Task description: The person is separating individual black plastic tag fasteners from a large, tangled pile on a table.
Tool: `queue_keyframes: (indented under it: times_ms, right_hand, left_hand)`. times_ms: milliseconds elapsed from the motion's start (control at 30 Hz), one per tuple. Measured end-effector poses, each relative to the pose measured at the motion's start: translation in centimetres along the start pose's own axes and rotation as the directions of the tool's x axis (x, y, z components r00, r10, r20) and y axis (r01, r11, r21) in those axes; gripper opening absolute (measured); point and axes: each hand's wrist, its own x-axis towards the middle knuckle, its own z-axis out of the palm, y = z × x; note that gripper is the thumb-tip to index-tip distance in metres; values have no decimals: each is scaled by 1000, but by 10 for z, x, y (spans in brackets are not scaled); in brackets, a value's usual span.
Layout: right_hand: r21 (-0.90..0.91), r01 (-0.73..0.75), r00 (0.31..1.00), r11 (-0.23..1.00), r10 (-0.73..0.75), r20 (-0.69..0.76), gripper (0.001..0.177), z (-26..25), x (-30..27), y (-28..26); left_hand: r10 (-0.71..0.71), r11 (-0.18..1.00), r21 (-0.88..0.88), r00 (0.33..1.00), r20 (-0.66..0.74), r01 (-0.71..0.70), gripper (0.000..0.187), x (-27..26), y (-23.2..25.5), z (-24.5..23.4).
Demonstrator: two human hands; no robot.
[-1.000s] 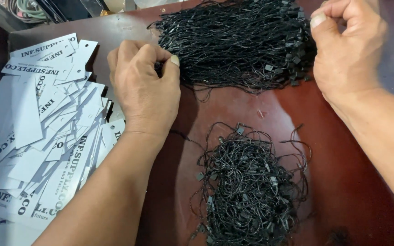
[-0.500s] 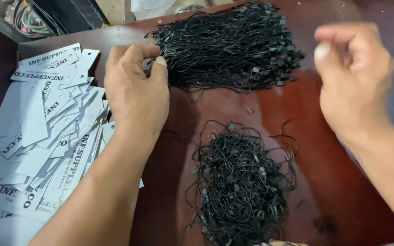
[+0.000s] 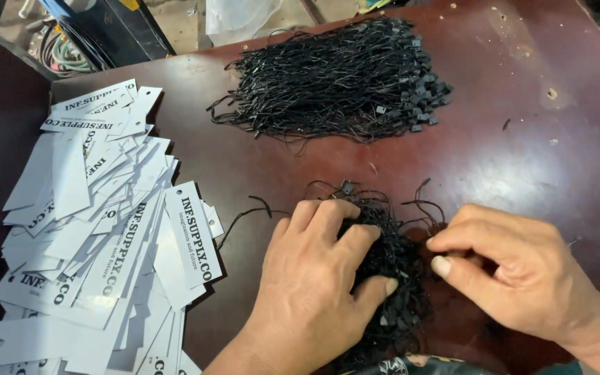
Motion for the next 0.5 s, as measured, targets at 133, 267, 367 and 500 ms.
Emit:
queue_keyframes:
  times_ms: [133, 267, 367, 500]
  right_hand:
    - [-19, 44, 998, 999, -43, 44, 10, 6, 4, -15]
    - [-76, 176, 981, 981, -168, 100, 11, 15, 12, -22]
    - [-53, 102, 990, 993, -97, 98, 5, 17, 6, -14]
    - [-139, -155, 986, 978, 162, 44, 12, 18, -11, 6]
  left_hand:
    - [21, 999, -33, 992, -124, -25, 41, -4, 1, 9]
    - [21, 998, -53, 986, -164, -30, 37, -5, 0, 11]
    - [16, 999, -46, 986, -163, -24, 34, -4, 1, 11]
    - [-14, 1000, -29, 986, -164, 10, 32, -5, 0, 15]
